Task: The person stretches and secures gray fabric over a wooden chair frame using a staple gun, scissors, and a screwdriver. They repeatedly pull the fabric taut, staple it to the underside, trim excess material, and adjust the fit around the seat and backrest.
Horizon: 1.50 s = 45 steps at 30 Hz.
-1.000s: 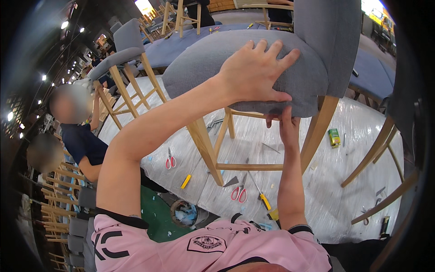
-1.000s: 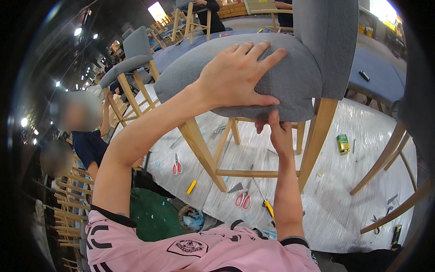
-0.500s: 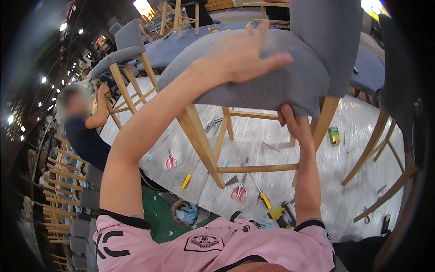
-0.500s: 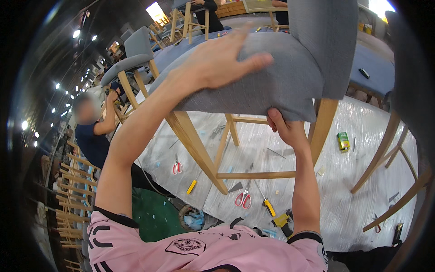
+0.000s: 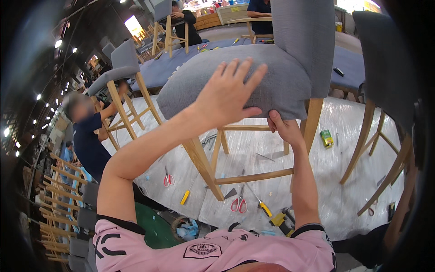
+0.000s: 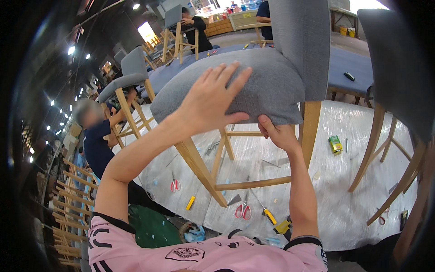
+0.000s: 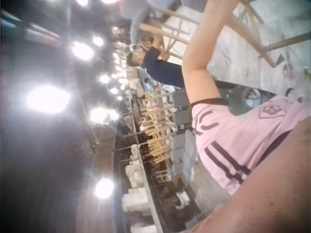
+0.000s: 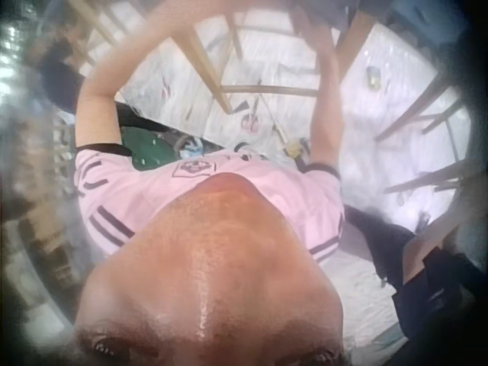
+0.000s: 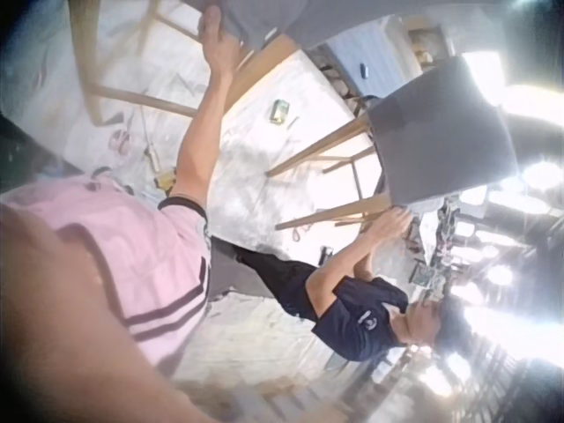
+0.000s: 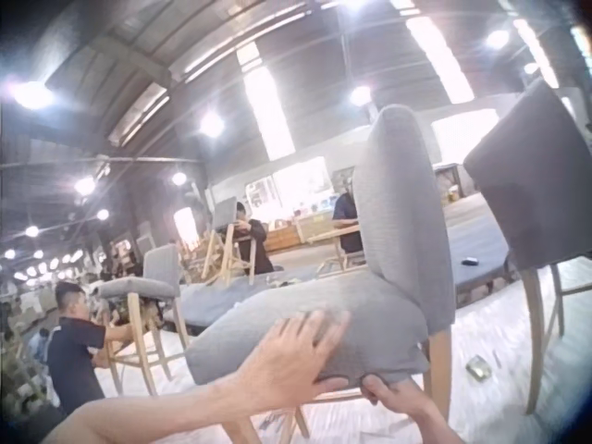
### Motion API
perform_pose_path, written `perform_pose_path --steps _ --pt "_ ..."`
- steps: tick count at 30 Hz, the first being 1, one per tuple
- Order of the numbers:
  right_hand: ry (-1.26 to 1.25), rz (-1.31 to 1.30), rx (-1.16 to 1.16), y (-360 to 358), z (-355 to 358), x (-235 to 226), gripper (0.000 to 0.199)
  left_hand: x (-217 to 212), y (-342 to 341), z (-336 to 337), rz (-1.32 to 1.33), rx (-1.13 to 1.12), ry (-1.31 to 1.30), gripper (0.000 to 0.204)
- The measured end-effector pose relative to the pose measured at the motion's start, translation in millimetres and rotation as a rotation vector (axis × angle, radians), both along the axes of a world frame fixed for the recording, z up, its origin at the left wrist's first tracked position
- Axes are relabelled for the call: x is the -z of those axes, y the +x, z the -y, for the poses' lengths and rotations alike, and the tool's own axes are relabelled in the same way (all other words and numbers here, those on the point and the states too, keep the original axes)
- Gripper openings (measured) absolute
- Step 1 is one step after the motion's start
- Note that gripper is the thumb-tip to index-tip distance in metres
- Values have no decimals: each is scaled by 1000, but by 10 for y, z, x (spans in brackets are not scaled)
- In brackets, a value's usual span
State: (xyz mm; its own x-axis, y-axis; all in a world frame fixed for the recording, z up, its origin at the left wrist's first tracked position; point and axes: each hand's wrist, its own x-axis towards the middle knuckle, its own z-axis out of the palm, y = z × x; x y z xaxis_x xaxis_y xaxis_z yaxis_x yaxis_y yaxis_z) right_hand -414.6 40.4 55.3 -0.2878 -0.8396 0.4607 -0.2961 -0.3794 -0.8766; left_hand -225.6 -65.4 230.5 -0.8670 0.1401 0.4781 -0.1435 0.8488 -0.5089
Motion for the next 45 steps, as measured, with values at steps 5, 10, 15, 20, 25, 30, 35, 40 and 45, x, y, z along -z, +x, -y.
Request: perform_pose_path --steps 5,10,15,20,25,30,35,40,45 --pt "20 70 -22 76 -3 -42 45 -79 -131 -82 66 -183 134 103" --pt "148 274 -24 326 -545 324 45 107 -163 -57 -73 -131 54 99" --pt "983 556 -186 1202 -2108 2439 53 215 -173 48 -136 -44 -26 95" --pt "877 1307 906 2185 -3630 4644 56 152 -129 106 -146 -49 -42 93" --pt "183 1854 1324 1955 -3484 5446 70 130 -162 106 -109 -60 -42 92" --pt "-29 1929 1120 1552 -3353 5572 44 197 -160 89 -150 -76 -120 90" --pt "-35 1594 1189 1030 -3543 5068 49 222 -152 25 -206 16 -120 88" --pt "-434 1566 919 1618 -2763 3632 62 282 74 185 -191 -40 -122 89" --pt "-626 1322 757 1576 -2094 2915 57 207 -122 143 -200 -43 -181 89"
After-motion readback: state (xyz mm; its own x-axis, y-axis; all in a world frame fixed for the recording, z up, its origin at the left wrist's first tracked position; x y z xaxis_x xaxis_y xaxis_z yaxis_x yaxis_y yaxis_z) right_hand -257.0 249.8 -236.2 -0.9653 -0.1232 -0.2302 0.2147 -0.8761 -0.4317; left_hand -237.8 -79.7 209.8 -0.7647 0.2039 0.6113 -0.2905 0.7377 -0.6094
